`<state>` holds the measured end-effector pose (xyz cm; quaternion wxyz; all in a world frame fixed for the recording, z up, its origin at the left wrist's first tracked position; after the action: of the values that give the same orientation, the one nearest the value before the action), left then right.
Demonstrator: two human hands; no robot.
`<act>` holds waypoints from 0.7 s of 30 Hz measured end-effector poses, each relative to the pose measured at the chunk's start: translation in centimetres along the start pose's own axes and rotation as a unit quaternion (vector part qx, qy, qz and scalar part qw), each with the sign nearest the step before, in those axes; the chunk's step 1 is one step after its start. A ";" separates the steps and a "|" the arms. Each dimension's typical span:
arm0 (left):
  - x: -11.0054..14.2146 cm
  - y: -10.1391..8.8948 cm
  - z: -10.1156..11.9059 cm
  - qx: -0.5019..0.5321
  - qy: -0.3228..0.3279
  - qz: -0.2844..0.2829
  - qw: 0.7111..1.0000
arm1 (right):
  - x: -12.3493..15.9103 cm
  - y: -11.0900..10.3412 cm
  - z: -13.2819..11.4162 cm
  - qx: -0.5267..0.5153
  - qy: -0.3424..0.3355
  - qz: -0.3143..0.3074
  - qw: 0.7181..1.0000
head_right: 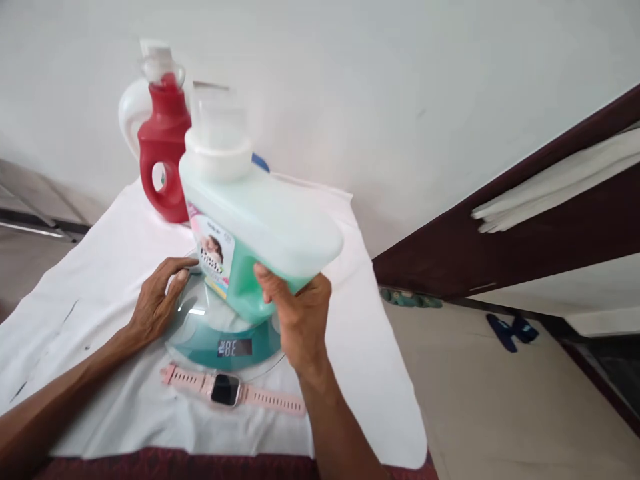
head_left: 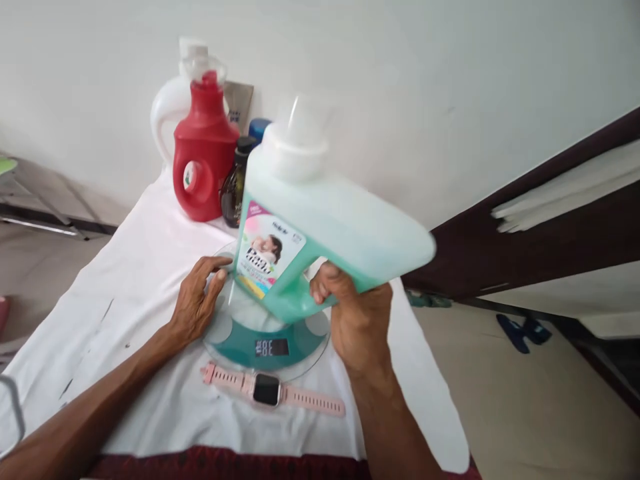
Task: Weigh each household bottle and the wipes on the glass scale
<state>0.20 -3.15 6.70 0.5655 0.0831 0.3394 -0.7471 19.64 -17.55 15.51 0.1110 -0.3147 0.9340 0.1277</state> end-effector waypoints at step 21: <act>1.6 1.1 -1.6 -0.005 -0.072 0.009 0.997 | -18.2 -3.8 0.4 0.028 -0.117 0.284 0.951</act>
<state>0.19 -3.61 4.19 0.5954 0.0296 0.3006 -0.7445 36.20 -10.13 19.71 0.1876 -0.0161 0.9683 0.1641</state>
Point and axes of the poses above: each hand's wrist, its own x-axis away from the middle knuckle, its own y-axis out of the palm, z = x × y, the point moved 1 cm from there along -x, towards the middle knuckle, and after that the axes turned 12 degrees about z, right-handed, at the moved point
